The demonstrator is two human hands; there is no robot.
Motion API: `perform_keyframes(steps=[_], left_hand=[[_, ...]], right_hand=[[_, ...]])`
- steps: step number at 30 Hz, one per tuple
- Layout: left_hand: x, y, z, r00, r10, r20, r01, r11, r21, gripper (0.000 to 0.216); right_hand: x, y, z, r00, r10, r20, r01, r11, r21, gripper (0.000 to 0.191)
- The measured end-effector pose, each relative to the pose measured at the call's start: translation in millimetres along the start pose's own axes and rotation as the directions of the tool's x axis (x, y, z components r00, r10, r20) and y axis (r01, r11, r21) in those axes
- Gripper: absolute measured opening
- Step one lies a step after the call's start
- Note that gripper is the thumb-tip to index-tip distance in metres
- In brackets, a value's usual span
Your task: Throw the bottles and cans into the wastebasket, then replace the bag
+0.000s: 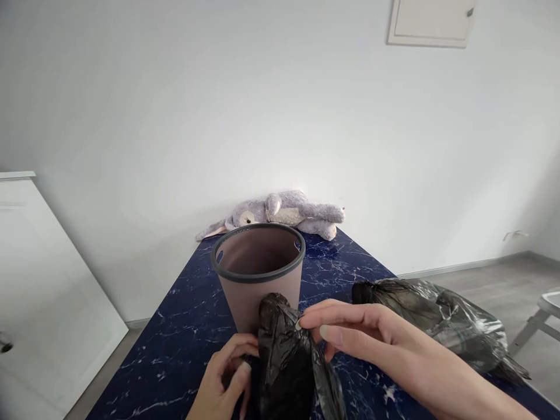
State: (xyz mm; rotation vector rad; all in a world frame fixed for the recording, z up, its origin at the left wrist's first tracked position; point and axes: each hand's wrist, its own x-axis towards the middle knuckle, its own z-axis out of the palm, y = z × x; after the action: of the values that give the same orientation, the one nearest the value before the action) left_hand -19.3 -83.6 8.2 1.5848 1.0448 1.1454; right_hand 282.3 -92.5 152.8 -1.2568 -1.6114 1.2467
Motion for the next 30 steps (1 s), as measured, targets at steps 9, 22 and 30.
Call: perform_keyframes(steps=[9,22,30], left_hand=[[1.4,8.8,4.6,0.982,-0.071,0.176,0.113,0.964,-0.242,0.049],[-0.4,10.6,6.4,0.997,-0.056,0.051,0.054,0.998,0.035,0.046],[-12.4,41.2,21.9,0.986,-0.112,0.12,0.085,0.973,0.214,0.043]], right_hand=[[30.7,25.6,2.7,0.989,-0.15,0.008,0.148,0.963,-0.227,0.061],[15.2,37.5,-6.0,0.983,-0.166,-0.075,0.153,0.977,-0.149,0.057],[-6.6,41.8,-6.8,0.98,-0.155,-0.126,0.144,0.985,-0.096,0.058]])
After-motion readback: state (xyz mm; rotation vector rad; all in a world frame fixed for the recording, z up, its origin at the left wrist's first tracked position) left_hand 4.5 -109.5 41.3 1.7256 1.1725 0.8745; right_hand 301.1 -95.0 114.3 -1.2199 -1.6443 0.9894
